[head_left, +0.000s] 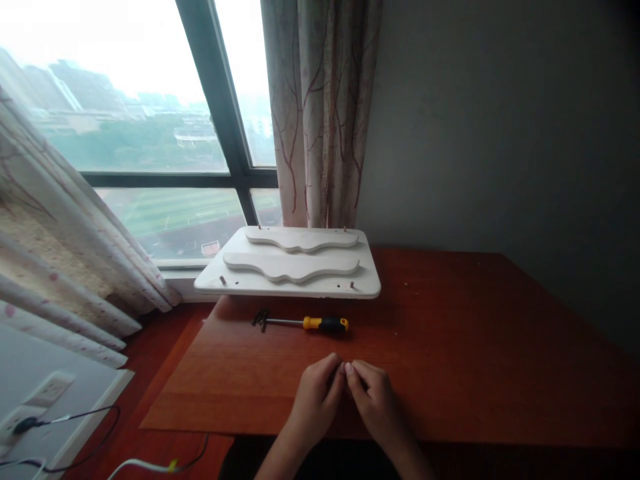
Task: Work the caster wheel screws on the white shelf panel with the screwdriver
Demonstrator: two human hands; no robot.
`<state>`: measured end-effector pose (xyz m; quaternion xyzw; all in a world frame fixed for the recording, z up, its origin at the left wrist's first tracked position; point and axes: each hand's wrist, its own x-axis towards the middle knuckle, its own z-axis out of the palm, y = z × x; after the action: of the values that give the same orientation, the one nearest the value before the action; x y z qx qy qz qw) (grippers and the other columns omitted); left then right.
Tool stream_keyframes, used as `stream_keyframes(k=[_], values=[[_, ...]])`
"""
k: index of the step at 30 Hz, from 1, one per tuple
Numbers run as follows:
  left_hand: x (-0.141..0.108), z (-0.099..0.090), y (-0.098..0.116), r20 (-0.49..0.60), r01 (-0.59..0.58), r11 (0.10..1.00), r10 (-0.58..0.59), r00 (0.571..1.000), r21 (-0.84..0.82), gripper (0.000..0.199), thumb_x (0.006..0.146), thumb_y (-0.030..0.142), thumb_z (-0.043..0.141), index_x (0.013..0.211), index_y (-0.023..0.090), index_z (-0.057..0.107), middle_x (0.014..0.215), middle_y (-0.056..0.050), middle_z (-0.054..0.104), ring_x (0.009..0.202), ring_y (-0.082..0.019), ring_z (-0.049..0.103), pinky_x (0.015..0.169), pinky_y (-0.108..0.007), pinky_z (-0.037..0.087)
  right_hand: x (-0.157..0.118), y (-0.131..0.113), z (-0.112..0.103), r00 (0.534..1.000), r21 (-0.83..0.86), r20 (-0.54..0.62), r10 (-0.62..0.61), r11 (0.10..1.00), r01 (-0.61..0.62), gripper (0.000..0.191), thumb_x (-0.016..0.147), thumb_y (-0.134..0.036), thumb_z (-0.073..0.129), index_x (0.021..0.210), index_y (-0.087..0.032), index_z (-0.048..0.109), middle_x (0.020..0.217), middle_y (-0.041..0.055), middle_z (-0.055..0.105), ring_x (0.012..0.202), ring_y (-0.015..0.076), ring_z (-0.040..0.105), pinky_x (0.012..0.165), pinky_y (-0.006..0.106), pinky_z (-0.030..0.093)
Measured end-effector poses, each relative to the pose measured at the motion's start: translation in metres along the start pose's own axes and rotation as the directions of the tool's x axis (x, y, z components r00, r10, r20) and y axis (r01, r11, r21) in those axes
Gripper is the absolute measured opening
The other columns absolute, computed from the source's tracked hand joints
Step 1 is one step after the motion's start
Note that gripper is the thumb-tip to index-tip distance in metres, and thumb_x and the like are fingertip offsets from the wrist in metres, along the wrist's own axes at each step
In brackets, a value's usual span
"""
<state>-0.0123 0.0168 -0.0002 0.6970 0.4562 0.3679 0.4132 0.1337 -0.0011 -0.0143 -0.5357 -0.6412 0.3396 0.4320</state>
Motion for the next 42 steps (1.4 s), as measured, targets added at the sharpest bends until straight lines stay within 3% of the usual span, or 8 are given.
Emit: stream_keyframes(k=[42], values=[[0.0002,0.0005,0.0024,-0.028,-0.025,1.0,0.025,0.999,0.012,0.032,0.101,0.033,0.045,0.072,0.02,0.041,0.066,0.001,0.051,0.061,-0.013,0.046,0.061,-0.025,0.033,-0.0003,0.0023,0.0009,1.0,-0.016,-0.009,0.0,1.0,0.0,0.043,0.105,-0.039,0.039,0.067,-0.021,0.043,0.065,-0.0005,0.053,0.062,0.0121,0.049,0.06,0.027,0.032]])
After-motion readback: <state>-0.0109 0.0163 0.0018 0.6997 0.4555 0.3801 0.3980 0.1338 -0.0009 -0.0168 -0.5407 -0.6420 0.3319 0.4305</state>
